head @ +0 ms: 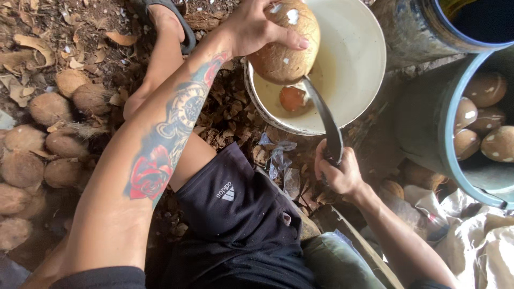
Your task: The person sits on the ground and uses a machete to peel the husk off a coconut held between their legs. They rotate the coconut and strike it repeatedly to remove the fibrous outer layer, then place the peeled coconut aside.
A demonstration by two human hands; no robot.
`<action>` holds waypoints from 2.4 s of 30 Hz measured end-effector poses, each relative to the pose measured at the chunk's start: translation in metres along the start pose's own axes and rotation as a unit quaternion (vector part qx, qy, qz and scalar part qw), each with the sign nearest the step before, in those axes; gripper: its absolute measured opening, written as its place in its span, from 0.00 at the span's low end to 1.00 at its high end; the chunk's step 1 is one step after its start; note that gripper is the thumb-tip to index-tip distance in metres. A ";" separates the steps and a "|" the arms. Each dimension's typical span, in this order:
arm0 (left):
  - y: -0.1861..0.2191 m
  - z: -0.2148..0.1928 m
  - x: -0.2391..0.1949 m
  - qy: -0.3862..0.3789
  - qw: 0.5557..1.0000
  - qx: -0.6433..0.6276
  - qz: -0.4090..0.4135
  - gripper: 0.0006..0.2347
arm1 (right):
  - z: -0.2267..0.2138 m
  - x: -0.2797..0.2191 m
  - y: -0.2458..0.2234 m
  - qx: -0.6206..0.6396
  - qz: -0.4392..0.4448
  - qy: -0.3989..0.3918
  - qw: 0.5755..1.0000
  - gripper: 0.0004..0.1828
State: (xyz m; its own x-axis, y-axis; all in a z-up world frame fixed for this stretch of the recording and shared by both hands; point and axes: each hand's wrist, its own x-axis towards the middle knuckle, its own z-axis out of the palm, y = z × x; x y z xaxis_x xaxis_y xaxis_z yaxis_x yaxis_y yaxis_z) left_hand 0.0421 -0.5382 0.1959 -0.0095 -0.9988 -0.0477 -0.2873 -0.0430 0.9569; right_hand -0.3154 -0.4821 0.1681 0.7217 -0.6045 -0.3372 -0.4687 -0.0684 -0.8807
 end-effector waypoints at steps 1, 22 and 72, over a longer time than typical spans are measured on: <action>0.001 0.001 0.000 0.007 1.000 0.012 0.005 0.30 | 0.000 0.000 0.001 0.004 -0.005 0.003 1.000 0.05; 0.036 0.006 -0.005 0.004 0.977 0.205 -0.058 0.40 | 0.013 0.003 0.018 0.005 -0.048 0.006 0.999 0.05; 0.072 0.028 0.004 -0.009 0.962 0.267 0.048 0.34 | 0.024 0.005 0.049 0.083 -0.085 0.005 0.993 0.05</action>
State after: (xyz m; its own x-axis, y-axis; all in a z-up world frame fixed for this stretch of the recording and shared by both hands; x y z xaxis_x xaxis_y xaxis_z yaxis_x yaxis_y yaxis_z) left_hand -0.0058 -0.5448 0.2563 -0.0754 -0.9969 0.0240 -0.7354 0.0719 0.6738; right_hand -0.3224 -0.4691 0.1154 0.7779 -0.6031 -0.1764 -0.2495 -0.0387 -0.9676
